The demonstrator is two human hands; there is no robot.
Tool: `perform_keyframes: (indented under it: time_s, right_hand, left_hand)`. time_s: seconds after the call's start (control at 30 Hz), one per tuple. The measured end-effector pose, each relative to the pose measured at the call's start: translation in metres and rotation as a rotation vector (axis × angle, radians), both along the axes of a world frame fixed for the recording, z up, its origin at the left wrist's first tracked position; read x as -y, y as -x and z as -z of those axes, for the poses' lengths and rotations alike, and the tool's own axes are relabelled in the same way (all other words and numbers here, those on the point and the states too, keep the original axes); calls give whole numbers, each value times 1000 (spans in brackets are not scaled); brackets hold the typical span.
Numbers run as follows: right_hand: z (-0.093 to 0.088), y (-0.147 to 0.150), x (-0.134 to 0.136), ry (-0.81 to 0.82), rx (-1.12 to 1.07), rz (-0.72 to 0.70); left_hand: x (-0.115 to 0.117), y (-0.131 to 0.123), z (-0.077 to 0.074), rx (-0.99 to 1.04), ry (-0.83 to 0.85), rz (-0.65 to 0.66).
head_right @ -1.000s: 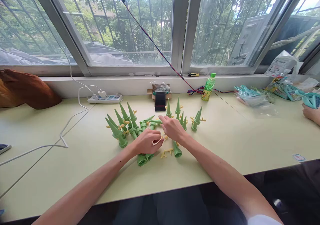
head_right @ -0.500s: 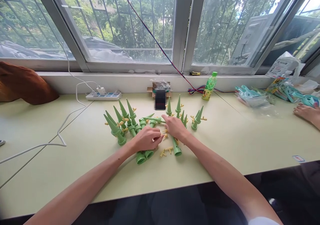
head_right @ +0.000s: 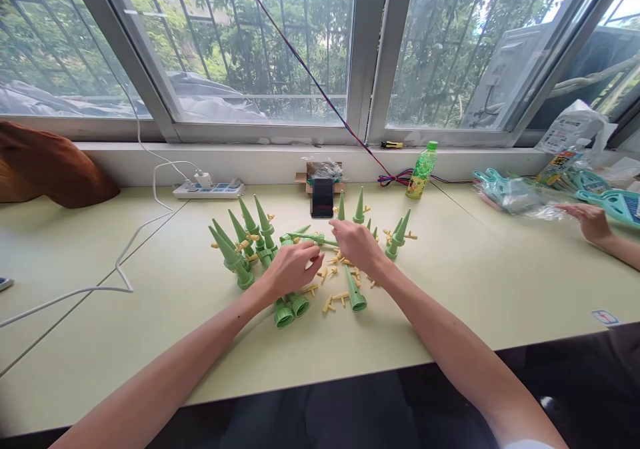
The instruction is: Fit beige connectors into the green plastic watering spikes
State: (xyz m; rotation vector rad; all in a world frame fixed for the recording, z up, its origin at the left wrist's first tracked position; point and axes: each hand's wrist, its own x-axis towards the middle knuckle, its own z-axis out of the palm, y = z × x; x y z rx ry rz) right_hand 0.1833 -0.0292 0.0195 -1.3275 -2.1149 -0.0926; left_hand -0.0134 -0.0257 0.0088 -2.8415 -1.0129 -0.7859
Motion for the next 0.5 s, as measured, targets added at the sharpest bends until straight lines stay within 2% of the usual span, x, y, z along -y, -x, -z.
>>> perform_keyframes:
  time_s: [0.1,0.2,0.3,0.5]
  right_hand:
    - [-3,-8,-1,-150,-93,1]
    - [-5,-12,-2,-188,-84,10]
    - [-6,-14,-1,-108,-15,35]
    - [-7,-9,2,118,187,94]
  left_hand:
    - [0,-1,-4,40,41,-194]
    - [1,-1,-7,-5,56,-318]
    - [1,0,-7,-46,84,-378]
    - [3,-1,-7,-57,121,-374]
